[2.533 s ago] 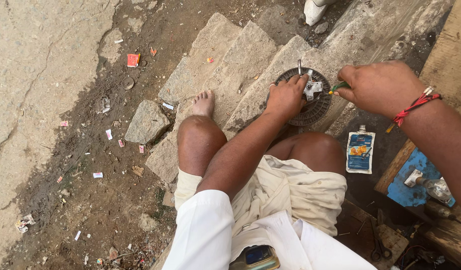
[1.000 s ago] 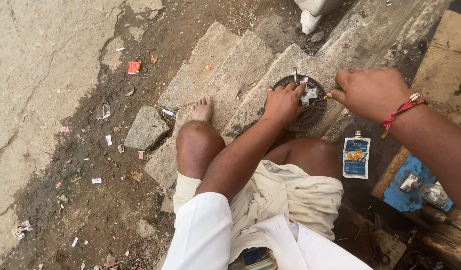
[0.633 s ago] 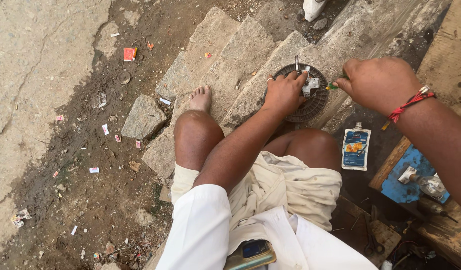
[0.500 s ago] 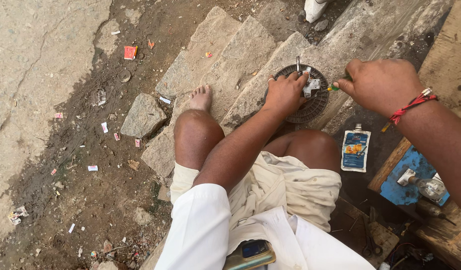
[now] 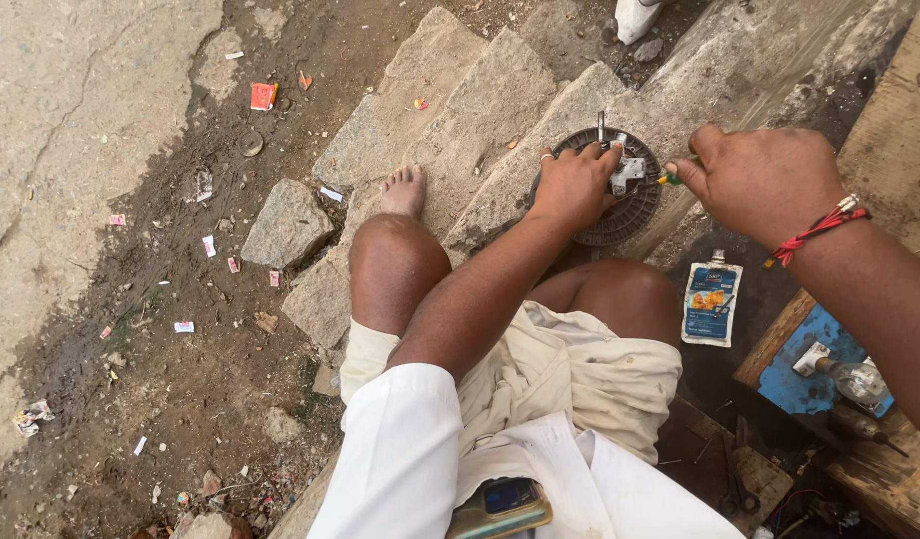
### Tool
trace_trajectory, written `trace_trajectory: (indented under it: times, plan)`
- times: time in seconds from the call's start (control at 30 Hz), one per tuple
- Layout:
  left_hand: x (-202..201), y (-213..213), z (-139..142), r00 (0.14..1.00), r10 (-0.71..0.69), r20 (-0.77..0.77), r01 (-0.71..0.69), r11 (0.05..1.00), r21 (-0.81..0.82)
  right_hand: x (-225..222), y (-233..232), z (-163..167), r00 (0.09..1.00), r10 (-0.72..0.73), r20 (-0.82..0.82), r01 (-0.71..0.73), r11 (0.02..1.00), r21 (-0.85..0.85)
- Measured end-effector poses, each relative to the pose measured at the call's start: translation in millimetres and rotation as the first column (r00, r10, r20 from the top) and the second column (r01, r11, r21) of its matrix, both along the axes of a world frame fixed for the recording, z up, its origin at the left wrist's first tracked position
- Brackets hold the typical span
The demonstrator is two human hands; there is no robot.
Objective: The person sits on the ground repairing a fan motor assembly, using a screwdriver to unscrew and adjust components on the motor mounted in a fan blade hub. They reposition the assembly, work on it by hand, and continue screwing at different points on the motor.
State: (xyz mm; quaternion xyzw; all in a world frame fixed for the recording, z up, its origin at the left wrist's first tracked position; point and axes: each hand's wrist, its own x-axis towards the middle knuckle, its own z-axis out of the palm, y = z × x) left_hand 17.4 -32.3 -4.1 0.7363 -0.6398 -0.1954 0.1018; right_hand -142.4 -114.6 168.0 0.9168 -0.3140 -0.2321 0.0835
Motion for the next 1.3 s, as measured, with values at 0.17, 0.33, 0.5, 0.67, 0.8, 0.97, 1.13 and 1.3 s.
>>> trace_trajectory:
  times: [0.17, 0.33, 0.5, 0.67, 0.8, 0.97, 1.13, 1.3]
  plan:
    - [0.9, 1.2, 0.5, 1.0, 0.003, -0.002, -0.003, 1.0, -0.023, -10.9, -6.6, -9.4, 0.841, 0.215, 0.496, -0.263, 0.964, 0.028]
    - [0.0, 1.5, -1.1, 1.0, -0.009, 0.005, 0.009, 1.0, 0.005, -9.6, -7.4, -12.2, 0.982, 0.083, 0.169, -0.085, 0.996, 0.003]
    - [2.0, 0.0, 5.2, 1.0, -0.015, 0.012, 0.014, 1.0, 0.025, 0.5, -4.3, -5.6, 0.998, -0.058, -0.022, 0.057, 0.997, -0.043]
    - [2.7, 0.4, 8.7, 1.0, -0.013, -0.004, 0.014, 0.999, 0.041, -3.7, -5.1, -6.2, 0.865, 0.262, 0.428, -0.289, 0.957, -0.003]
    - [1.9, 0.7, 5.0, 1.0, -0.021, 0.007, 0.02, 0.999, 0.044, -0.8, -3.2, -5.4, 0.936, 0.195, 0.294, -0.225, 0.972, 0.072]
    - [2.3, -0.3, 3.3, 1.0, -0.016, 0.016, 0.016, 1.0, -0.004, 10.0, 4.0, 5.6, 1.0, -0.029, 0.003, 0.029, 0.999, 0.016]
    - [2.4, 0.7, 5.3, 1.0, -0.018, -0.003, 0.018, 1.0, 0.02, 2.5, 1.3, 7.9, 0.951, 0.138, 0.276, -0.141, 0.99, -0.008]
    - [2.1, 0.7, 2.4, 1.0, -0.014, -0.01, 0.014, 0.999, 0.032, -0.6, -3.1, 1.2, 0.966, 0.125, 0.226, -0.151, 0.983, 0.105]
